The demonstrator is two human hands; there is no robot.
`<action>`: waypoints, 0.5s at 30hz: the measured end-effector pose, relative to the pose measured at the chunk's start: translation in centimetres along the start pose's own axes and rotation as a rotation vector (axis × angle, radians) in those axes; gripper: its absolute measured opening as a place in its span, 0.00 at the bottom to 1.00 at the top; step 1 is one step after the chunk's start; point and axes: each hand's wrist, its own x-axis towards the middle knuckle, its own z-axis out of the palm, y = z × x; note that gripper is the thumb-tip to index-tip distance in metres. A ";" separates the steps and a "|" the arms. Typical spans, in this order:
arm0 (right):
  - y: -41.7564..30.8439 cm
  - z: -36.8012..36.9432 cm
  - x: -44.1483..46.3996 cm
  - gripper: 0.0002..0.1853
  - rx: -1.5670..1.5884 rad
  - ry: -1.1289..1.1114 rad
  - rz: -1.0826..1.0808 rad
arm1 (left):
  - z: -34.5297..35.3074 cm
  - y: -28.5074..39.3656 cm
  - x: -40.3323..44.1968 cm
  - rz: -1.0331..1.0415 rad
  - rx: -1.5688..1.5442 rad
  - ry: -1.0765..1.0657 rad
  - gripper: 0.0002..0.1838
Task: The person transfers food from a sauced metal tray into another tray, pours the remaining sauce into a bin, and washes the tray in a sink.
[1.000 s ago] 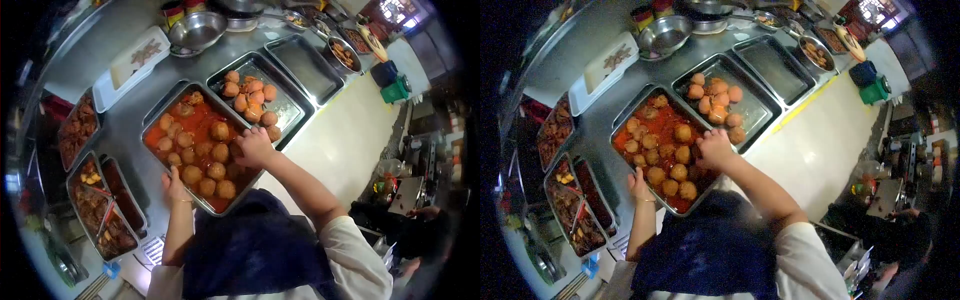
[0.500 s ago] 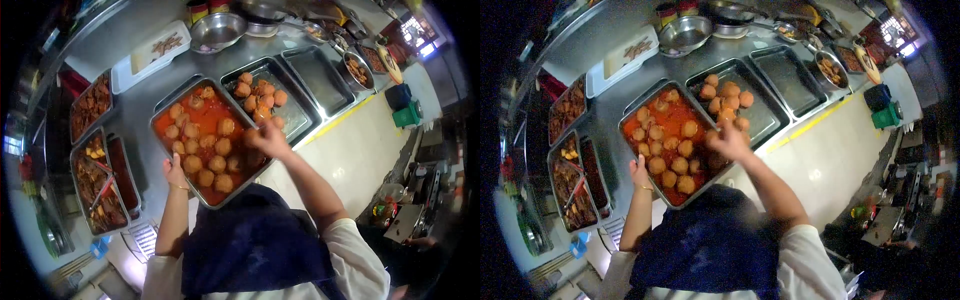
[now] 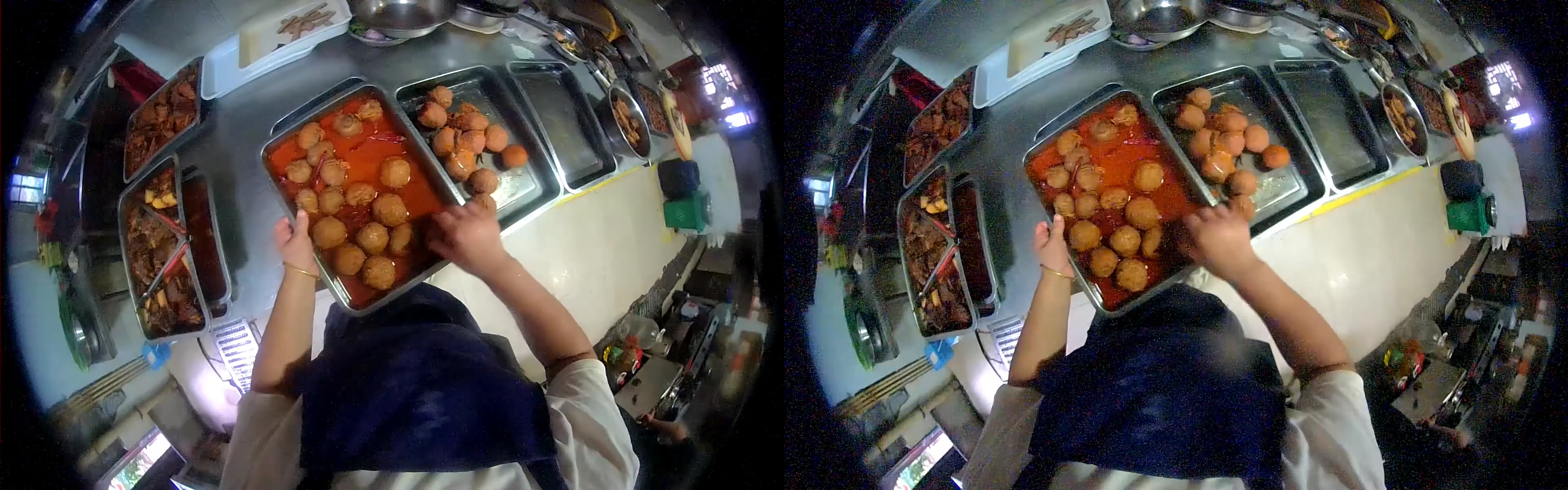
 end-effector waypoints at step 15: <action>8.4 0.0 2.0 0.26 0.179 0.304 0.379 | -1.2 -1.3 1.0 0.080 -0.037 0.000 0.06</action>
